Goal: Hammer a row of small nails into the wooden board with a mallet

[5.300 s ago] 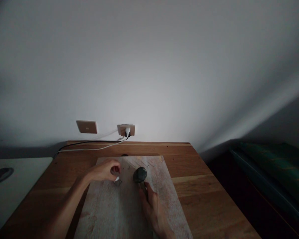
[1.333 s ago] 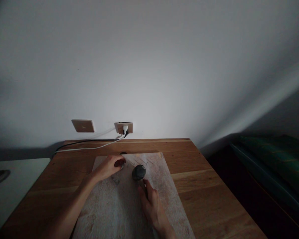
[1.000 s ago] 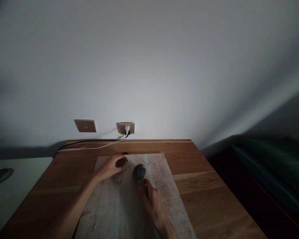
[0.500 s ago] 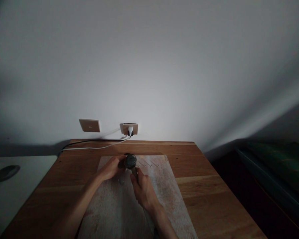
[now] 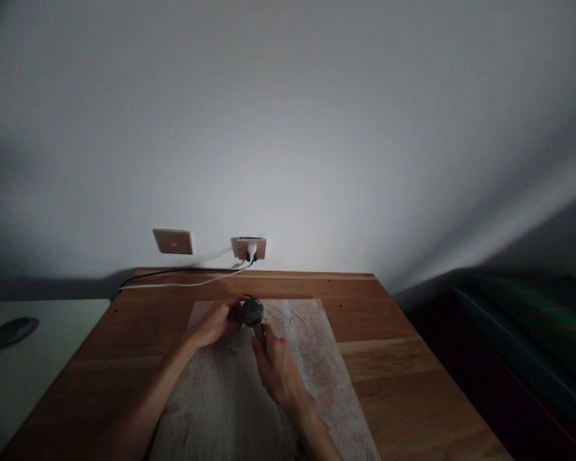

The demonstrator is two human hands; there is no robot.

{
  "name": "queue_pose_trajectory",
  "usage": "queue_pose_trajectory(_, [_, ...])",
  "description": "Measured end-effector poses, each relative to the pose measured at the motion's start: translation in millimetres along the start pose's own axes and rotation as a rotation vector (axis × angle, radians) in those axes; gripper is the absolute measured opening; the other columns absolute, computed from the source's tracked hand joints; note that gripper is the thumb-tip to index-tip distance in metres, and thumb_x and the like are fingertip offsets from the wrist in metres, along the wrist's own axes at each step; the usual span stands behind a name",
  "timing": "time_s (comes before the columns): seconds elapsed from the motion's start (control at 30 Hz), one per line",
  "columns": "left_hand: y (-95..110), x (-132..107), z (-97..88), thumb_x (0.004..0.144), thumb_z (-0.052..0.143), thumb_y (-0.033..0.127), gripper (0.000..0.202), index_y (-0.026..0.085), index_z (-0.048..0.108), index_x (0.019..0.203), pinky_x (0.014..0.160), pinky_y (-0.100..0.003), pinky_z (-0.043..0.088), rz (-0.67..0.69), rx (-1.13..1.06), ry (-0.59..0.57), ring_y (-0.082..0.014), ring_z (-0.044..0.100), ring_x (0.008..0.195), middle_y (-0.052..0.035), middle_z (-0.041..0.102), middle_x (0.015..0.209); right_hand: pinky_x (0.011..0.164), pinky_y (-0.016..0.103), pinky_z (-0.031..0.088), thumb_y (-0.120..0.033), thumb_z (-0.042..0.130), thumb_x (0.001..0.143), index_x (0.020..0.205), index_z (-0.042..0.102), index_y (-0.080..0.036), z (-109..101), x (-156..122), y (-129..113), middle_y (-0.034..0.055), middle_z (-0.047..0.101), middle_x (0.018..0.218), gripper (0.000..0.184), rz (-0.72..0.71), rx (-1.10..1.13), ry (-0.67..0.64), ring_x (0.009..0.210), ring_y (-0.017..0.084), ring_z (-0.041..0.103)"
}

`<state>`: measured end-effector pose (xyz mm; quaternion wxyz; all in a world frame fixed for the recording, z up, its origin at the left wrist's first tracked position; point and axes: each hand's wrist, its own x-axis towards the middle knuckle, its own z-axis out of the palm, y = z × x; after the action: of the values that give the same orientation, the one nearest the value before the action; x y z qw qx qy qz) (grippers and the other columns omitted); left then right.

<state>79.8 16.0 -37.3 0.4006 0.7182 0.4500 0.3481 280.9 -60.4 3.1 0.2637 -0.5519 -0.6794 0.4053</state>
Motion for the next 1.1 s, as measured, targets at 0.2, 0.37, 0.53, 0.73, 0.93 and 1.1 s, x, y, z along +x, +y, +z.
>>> queue_pose_trajectory(0.2, [-8, 0, 1.6, 0.068, 0.057, 0.000, 0.065, 0.020, 0.067, 0.128, 0.070, -0.024, 0.046, -0.002, -0.013, -0.008, -0.0148, 0.065, 0.075, 0.0011, 0.074, 0.086, 0.041, 0.024, 0.036, -0.042, 0.040, 0.103, 0.114, 0.060, -0.018, -1, -1, 0, -0.0069, 0.054, 0.055, 0.033, 0.020, -0.002, -0.020, 0.037, 0.013, 0.050])
queue_pose_trajectory(0.37, [-4, 0, 0.5, 0.067, 0.057, 0.000, 0.062, 0.018, 0.069, 0.124, 0.071, -0.025, 0.047, -0.015, -0.009, -0.004, -0.0158, 0.065, 0.077, -0.0004, 0.074, 0.086, 0.042, 0.024, 0.037, -0.043, 0.038, 0.103, 0.116, 0.060, -0.018, -5, -3, -7, -0.0068, 0.055, 0.054, 0.035, 0.037, 0.002, -0.025, 0.037, 0.013, 0.051])
queue_pose_trajectory(0.53, [0, 0, -0.6, 0.068, 0.056, 0.000, 0.060, 0.018, 0.070, 0.124, 0.071, -0.025, 0.047, -0.015, -0.018, -0.005, -0.0162, 0.066, 0.076, -0.0014, 0.075, 0.087, 0.041, 0.025, 0.036, -0.042, 0.040, 0.103, 0.115, 0.061, -0.018, -4, -4, -9, -0.0070, 0.053, 0.052, 0.034, 0.032, -0.002, -0.024, 0.036, 0.013, 0.050])
queue_pose_trajectory(0.73, [-8, 0, 1.0, 0.067, 0.056, 0.000, 0.062, 0.019, 0.070, 0.125, 0.072, -0.025, 0.047, 0.023, -0.046, -0.013, -0.0163, 0.066, 0.078, -0.0005, 0.075, 0.087, 0.041, 0.025, 0.036, -0.040, 0.041, 0.102, 0.110, 0.062, -0.019, -1, -4, -1, -0.0047, 0.058, 0.057, 0.030, -0.007, -0.020, -0.016, 0.039, 0.013, 0.052])
queue_pose_trajectory(0.93, [-17, 1, 3.2, 0.067, 0.057, 0.000, 0.061, 0.019, 0.071, 0.124, 0.069, -0.024, 0.047, 0.030, -0.035, 0.001, -0.0152, 0.065, 0.075, 0.0001, 0.076, 0.086, 0.042, 0.025, 0.038, -0.041, 0.040, 0.103, 0.111, 0.062, -0.020, 0, -5, -3, -0.0050, 0.058, 0.055, 0.031, 0.017, -0.020, -0.017, 0.037, 0.013, 0.051])
queue_pose_trajectory(1.1, [-10, 0, 1.3, 0.068, 0.057, 0.000, 0.060, 0.019, 0.071, 0.123, 0.071, -0.025, 0.048, 0.013, -0.009, -0.002, -0.0154, 0.065, 0.075, 0.0005, 0.076, 0.087, 0.043, 0.026, 0.039, -0.040, 0.042, 0.102, 0.108, 0.063, -0.020, 5, -2, 2, -0.0023, 0.062, 0.061, 0.030, -0.031, -0.006, 0.031, 0.040, 0.014, 0.053])
